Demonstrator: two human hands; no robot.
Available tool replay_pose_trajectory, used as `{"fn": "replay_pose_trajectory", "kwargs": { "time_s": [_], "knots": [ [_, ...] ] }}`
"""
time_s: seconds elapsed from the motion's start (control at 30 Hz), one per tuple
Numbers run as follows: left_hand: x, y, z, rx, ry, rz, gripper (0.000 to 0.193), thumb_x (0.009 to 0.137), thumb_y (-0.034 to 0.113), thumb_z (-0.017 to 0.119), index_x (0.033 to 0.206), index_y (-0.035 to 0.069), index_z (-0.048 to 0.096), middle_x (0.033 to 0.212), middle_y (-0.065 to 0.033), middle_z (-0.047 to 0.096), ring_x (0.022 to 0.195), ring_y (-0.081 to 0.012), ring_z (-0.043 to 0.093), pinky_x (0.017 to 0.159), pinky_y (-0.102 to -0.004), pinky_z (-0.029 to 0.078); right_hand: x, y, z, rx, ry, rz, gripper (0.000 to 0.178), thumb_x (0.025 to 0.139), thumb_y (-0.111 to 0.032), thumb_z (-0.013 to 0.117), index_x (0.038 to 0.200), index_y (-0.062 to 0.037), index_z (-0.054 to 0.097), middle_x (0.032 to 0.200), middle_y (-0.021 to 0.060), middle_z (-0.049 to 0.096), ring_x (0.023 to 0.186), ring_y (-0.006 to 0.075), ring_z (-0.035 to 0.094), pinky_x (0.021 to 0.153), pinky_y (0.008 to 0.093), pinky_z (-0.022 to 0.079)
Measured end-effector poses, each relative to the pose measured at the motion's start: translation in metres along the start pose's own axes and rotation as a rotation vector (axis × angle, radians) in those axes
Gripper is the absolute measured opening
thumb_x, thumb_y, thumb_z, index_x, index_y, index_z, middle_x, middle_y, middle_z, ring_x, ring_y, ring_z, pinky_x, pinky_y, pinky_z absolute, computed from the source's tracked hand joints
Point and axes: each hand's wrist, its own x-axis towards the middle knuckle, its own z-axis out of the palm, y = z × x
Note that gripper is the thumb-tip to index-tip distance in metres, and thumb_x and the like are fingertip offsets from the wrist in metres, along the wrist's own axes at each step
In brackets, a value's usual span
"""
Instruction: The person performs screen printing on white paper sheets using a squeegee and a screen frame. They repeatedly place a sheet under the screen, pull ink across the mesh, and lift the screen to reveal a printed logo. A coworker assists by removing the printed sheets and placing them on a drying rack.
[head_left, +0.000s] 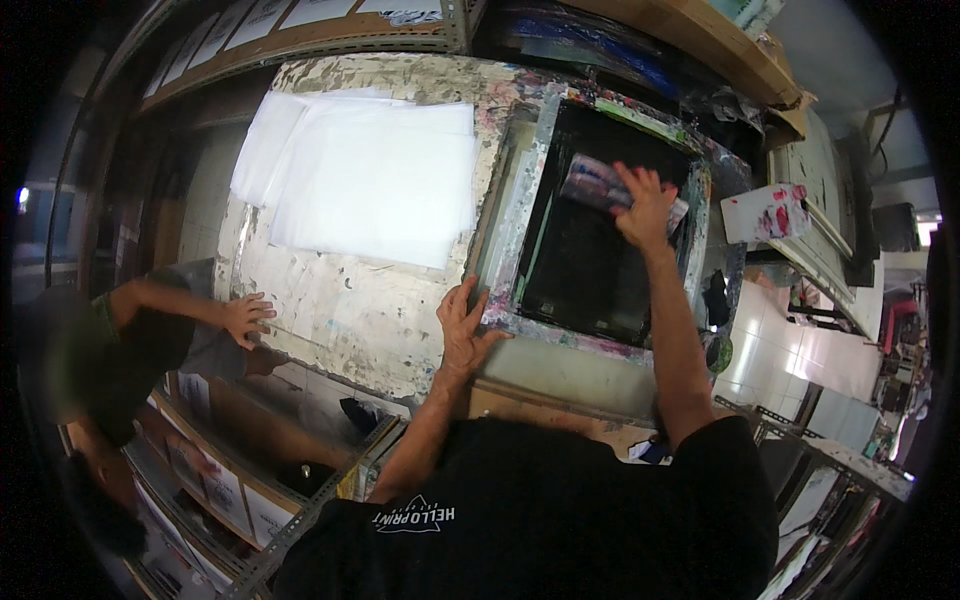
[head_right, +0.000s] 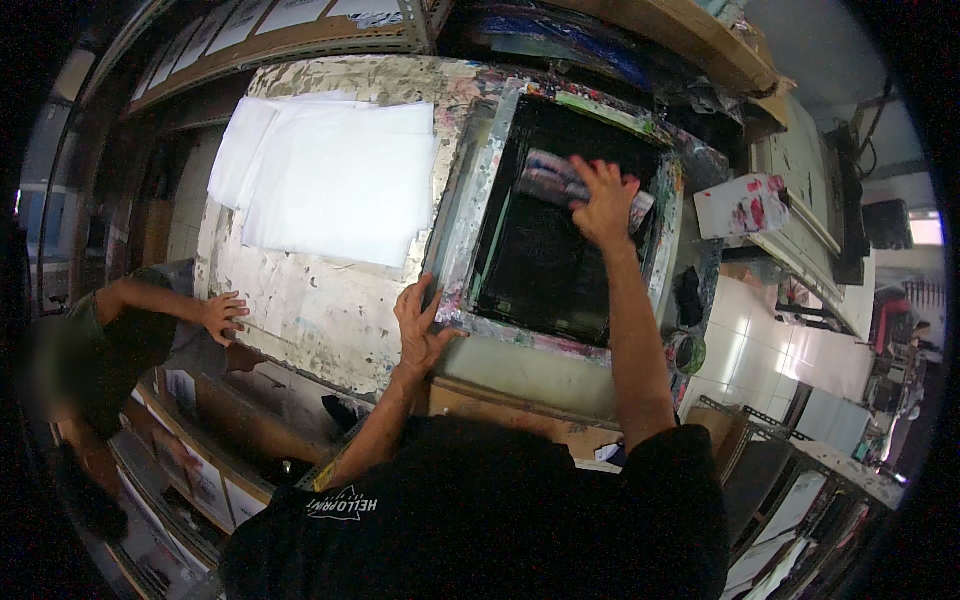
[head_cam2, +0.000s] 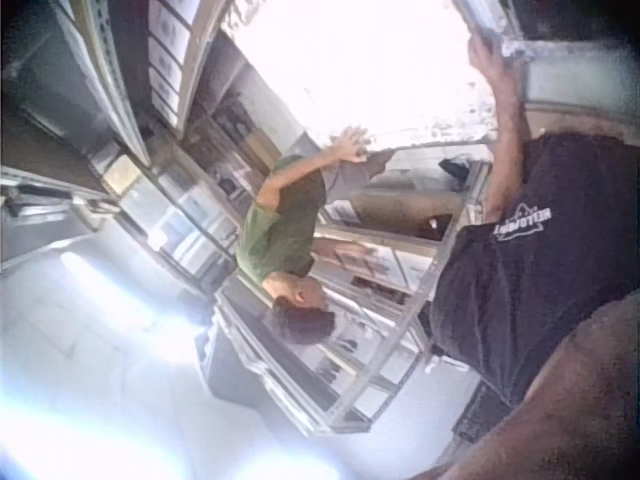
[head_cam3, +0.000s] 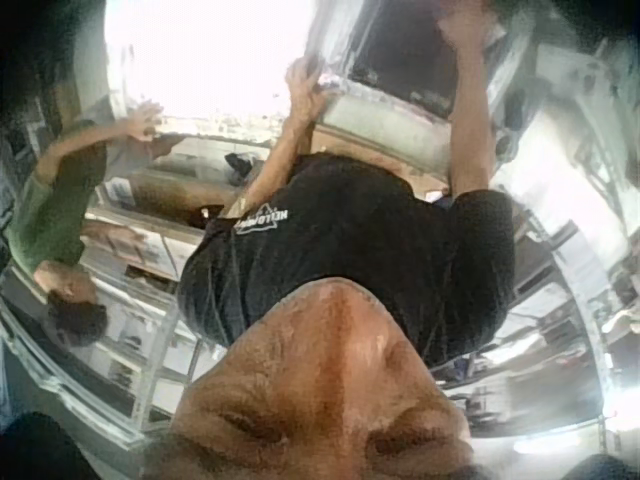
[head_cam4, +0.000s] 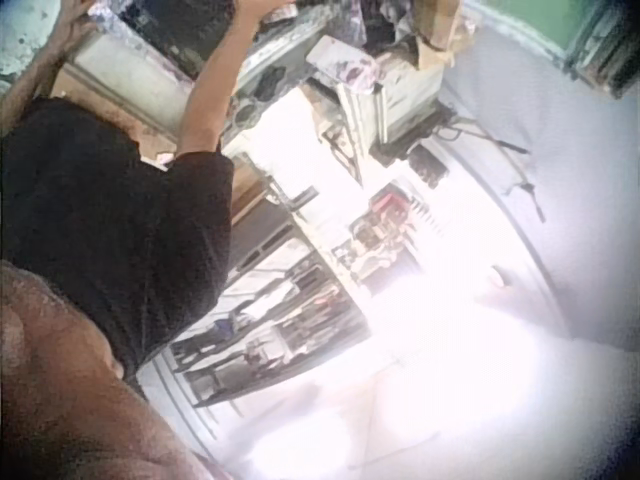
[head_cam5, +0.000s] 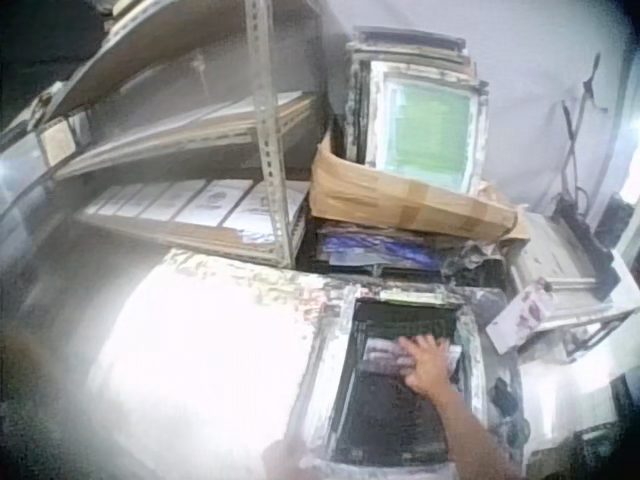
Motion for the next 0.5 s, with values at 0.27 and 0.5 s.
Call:
{"fn": "replay_pose_trajectory", "kwargs": {
  "time_s": [0.27,0.5],
  "knots": [
    [0.000,0.003,-0.003,-0.059,0.027,-0.005,0.080,0.060,0.034,0.087,0.127,0.000,0.061,0.144,-0.0184,0.047,0.129,-0.0380,0.042,0.106,-0.0500,0.030,0.085,0.045,-0.007,0.174,-0.029,-0.085,0.065,0.070,-0.014,0.077,0.132,-0.0213,0.062,0.121,0.0183,0.066,0.115,0.0373,0.058,0.098,0.0525,0.039],
    [-0.001,0.007,-0.003,-0.128,0.067,0.005,0.083,0.063,0.038,0.086,0.130,-0.003,0.059,0.118,-0.0159,0.059,0.118,-0.0318,0.049,0.102,-0.0456,0.030,0.015,0.016,-0.008,-0.002,0.158,-0.165,0.046,0.079,-0.011,0.069,0.123,-0.0243,0.068,0.103,0.0206,0.069,0.091,0.0391,0.066,0.077,0.0485,0.050]
  ]
}}
